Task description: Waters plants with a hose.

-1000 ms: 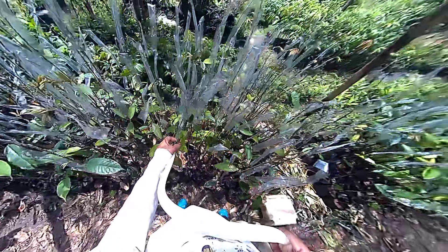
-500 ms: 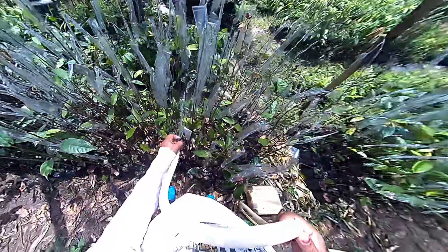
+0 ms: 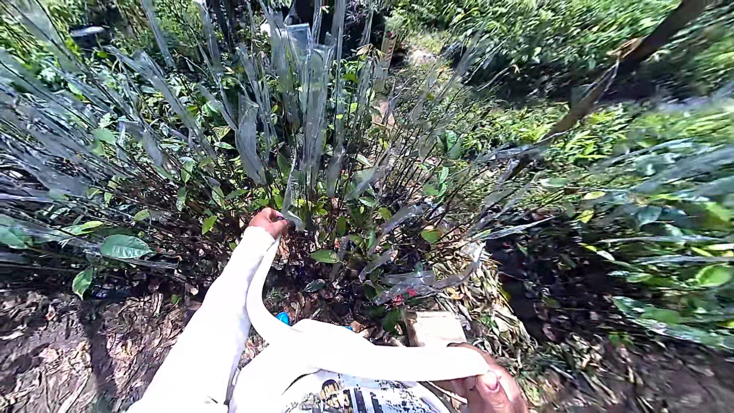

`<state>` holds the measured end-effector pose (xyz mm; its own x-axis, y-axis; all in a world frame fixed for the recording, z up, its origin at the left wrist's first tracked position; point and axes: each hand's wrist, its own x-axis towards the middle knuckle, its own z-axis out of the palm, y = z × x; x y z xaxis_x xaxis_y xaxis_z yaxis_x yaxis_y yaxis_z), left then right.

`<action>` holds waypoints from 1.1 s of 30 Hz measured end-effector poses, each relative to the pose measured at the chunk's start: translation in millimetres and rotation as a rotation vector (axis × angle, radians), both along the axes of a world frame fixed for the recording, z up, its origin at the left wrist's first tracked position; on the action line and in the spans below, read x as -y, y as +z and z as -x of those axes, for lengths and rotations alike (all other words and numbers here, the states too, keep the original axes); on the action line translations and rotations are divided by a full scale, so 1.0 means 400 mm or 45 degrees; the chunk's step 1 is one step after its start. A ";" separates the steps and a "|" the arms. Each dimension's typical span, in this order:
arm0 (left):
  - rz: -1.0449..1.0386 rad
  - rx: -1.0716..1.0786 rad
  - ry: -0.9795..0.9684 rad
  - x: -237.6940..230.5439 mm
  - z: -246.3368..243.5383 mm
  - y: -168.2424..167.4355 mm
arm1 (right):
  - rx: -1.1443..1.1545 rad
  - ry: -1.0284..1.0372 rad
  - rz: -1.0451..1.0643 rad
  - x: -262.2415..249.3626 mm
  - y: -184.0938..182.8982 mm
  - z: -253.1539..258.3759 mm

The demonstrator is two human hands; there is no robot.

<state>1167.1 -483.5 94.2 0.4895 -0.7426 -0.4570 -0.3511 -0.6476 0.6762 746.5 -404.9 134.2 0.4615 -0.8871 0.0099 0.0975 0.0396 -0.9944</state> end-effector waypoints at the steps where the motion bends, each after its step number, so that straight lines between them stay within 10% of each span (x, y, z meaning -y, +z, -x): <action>1: 0.002 -0.011 0.005 0.000 -0.001 -0.005 | -0.010 -0.010 -0.006 0.001 0.002 -0.004; 33: 0.080 -0.183 -0.066 0.041 -0.191 -0.084 | -0.075 0.010 -0.045 -0.070 0.009 -0.232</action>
<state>1243.7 -499.9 60.6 0.3829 -0.7943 -0.4717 -0.2796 -0.5863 0.7603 839.4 -377.0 138.0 0.4672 -0.8828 -0.0485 0.0387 0.0753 -0.9964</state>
